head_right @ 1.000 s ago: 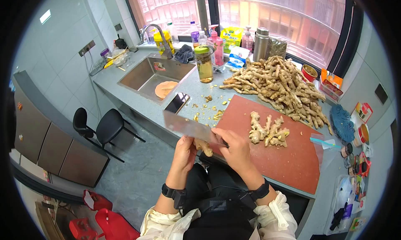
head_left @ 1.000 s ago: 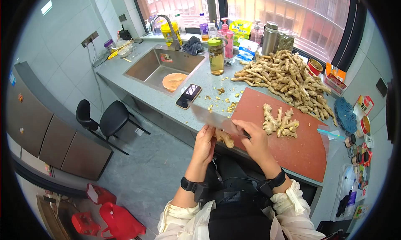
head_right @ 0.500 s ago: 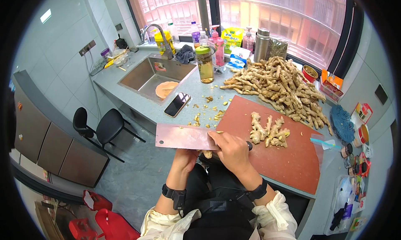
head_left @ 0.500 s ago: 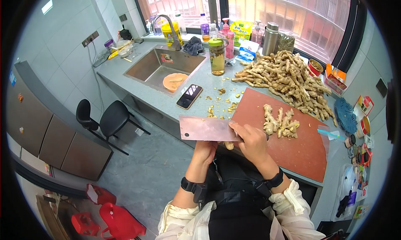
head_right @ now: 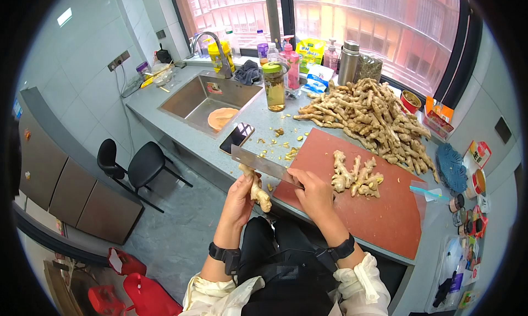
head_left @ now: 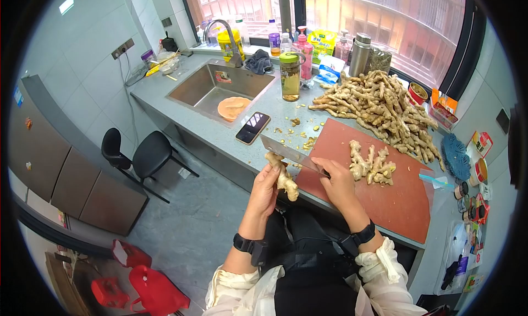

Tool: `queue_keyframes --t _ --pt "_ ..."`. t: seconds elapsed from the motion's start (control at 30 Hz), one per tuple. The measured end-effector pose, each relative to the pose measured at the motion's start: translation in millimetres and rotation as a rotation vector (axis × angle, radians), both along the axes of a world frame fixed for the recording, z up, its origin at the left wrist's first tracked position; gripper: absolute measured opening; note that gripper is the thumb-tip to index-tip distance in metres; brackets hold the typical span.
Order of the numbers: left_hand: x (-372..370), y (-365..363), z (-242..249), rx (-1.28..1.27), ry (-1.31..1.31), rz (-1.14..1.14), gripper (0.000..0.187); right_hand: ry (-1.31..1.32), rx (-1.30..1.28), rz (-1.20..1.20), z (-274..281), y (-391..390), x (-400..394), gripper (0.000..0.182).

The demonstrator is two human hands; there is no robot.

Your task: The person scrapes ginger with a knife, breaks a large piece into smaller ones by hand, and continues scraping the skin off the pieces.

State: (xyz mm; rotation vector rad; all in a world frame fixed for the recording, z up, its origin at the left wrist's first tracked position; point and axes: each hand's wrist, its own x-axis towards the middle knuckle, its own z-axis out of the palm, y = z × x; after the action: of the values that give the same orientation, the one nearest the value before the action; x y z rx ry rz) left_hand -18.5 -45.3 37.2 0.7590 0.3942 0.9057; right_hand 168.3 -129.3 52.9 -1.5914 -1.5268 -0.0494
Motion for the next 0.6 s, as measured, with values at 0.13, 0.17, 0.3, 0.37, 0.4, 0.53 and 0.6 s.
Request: queue_keyframes --t 0.13,0.17,0.3,0.37,0.4,0.53,0.6 --pt "6.1 -1.5 -5.8 0.003 0.129 0.044 0.024 -0.011 0.060 0.032 17.9 -5.3 -5.8 0.046" --pt "6.8 -3.8 -9.6 0.003 0.158 0.062 0.024 -0.051 0.029 0.047 22.8 -8.4 -7.3 0.046" --pt "9.0 -7.9 -22.4 -0.058 0.144 0.114 0.020 -0.189 0.010 0.047 26.8 -13.7 -11.3 0.048" --pt "10.5 -9.7 -17.4 -0.061 0.139 0.113 0.020 -0.192 0.007 0.042 26.6 -14.7 -11.0 0.048" --pt "10.9 -10.4 -15.0 -0.064 0.134 0.112 0.019 -0.194 0.003 0.037 26.6 -15.0 -10.8 0.049" --pt "8.3 -5.4 -23.8 -0.040 0.117 0.060 0.019 -0.190 0.026 0.030 25.2 -14.8 -10.3 0.049" --pt "7.6 -4.5 -25.8 -0.041 0.080 0.027 0.019 -0.232 0.016 0.002 23.7 -14.4 -9.9 0.047"
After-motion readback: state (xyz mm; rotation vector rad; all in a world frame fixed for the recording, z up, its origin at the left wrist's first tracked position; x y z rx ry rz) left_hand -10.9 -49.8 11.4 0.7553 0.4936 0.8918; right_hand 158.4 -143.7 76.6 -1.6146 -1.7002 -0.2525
